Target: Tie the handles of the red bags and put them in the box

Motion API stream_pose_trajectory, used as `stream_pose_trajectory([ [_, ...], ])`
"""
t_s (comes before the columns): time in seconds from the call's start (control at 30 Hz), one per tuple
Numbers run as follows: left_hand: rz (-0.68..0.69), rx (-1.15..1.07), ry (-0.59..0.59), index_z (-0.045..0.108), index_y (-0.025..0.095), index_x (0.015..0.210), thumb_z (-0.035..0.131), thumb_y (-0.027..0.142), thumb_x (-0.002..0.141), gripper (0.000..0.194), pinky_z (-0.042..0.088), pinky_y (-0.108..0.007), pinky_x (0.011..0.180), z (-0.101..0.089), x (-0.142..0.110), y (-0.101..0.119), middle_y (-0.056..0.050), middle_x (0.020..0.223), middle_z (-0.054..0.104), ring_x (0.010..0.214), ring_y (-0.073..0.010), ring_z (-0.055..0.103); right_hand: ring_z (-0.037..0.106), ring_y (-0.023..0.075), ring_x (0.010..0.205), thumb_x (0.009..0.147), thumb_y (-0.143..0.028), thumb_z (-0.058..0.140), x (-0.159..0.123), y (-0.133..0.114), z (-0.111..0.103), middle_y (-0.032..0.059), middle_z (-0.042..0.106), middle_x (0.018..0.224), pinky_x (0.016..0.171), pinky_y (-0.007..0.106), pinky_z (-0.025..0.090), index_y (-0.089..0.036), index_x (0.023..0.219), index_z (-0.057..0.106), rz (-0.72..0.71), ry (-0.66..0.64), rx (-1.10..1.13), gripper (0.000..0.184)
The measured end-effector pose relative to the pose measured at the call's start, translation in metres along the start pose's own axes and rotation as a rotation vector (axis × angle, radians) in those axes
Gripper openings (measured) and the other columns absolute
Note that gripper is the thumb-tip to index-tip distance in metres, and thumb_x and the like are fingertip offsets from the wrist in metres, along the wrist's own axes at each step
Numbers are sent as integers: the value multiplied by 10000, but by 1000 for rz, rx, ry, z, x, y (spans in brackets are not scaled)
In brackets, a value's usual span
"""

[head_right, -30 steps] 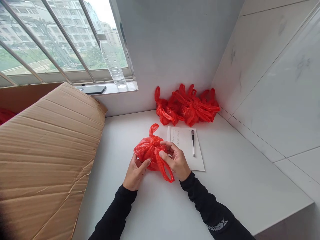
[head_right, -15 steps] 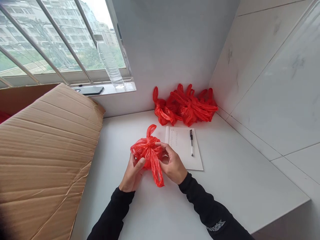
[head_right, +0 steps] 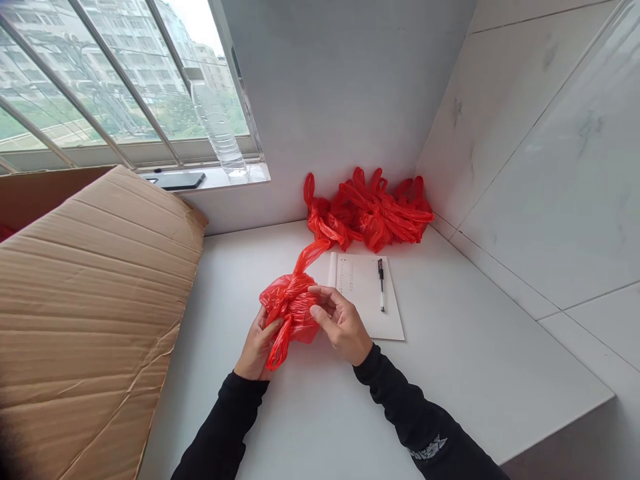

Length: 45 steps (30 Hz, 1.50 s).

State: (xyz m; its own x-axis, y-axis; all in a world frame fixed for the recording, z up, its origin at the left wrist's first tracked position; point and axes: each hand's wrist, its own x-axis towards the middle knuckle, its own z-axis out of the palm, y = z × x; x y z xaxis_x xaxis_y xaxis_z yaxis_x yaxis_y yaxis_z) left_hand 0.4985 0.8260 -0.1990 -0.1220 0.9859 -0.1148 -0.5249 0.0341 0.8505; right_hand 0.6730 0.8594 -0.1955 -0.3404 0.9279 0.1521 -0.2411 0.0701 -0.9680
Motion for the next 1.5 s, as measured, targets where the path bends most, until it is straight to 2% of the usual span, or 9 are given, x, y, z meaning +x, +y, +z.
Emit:
stream_pose_trajectory([
  [0.2, -25, -26, 22, 614, 244, 1284, 836, 298, 747, 583, 600, -322, 842, -5, 0, -2, -89, 1173, 722, 1045, -258, 713, 682, 196, 873, 964, -440, 598, 1, -2, -3, 53, 697, 1032, 790, 364, 582, -244, 1219, 624, 92, 1, 141, 323],
  [0.4, -15, -16, -13, 621, 247, 1263, 797, 247, 762, 531, 591, -308, 809, -1, -3, 2, -68, 1148, 722, 1017, -247, 708, 627, 195, 975, 864, -348, 742, 1, -3, -3, 43, 674, 1063, 924, 372, 519, -259, 1258, 599, 29, -6, 2, 429],
  [0.53, -43, -34, -40, 616, 245, 1276, 781, 187, 750, 554, 580, -305, 801, 3, -5, 5, -64, 1130, 719, 1008, -247, 698, 624, 200, 982, 896, -358, 687, 0, -4, -2, 43, 659, 1056, 928, 384, 510, -259, 1249, 596, 19, 8, -10, 377],
  [0.7, -57, -38, -59, 593, 261, 1301, 827, 143, 685, 669, 583, -311, 756, 8, -8, 6, -40, 1041, 724, 880, -211, 693, 622, 203, 973, 878, -359, 718, 0, -3, -1, 33, 653, 1027, 916, 394, 521, -264, 1310, 543, 30, -2, -55, 475],
  [0.83, -85, -42, -36, 628, 244, 1270, 752, 123, 722, 574, 567, -287, 742, 9, -9, 8, -37, 1004, 732, 841, -189, 685, 634, 202, 948, 897, -331, 685, 0, 0, -2, 40, 674, 1003, 891, 388, 532, -247, 1284, 563, 13, 11, -61, 415],
  [1.07, -61, -83, -174, 536, 251, 1404, 785, 343, 771, 687, 554, -487, 946, 18, -10, 9, -136, 1258, 692, 1179, -365, 644, 649, 214, 1019, 882, -210, 660, -5, -4, 2, 46, 682, 1157, 972, 429, 520, -292, 1318, 558, -49, -16, -224, 456],
  [1.23, -80, -76, -92, 567, 240, 1358, 736, 357, 844, 553, 539, -486, 972, 19, -10, 11, -132, 1247, 699, 1155, -347, 663, 630, 217, 1109, 857, -224, 701, -7, -9, 5, 49, 652, 1224, 1035, 417, 490, -299, 1366, 507, -69, -78, -64, 551],
  [1.43, -111, -157, -2, 566, 272, 1351, 721, 270, 826, 548, 538, -458, 972, 10, -13, 13, -91, 1223, 705, 1125, -310, 672, 657, 156, 751, 936, -522, 598, 2, -3, -5, 53, 678, 1071, 661, 299, 564, -256, 1310, 527, 200, 154, 111, 464],
  [1.5, -148, -168, -28, 586, 270, 1326, 722, 232, 793, 552, 547, -453, 945, 8, -14, 12, -81, 1167, 722, 1076, -304, 688, 641, 150, 694, 922, -589, 590, 4, -1, -7, 54, 686, 1020, 593, 279, 544, -236, 1304, 555, 293, 100, 130, 522],
])
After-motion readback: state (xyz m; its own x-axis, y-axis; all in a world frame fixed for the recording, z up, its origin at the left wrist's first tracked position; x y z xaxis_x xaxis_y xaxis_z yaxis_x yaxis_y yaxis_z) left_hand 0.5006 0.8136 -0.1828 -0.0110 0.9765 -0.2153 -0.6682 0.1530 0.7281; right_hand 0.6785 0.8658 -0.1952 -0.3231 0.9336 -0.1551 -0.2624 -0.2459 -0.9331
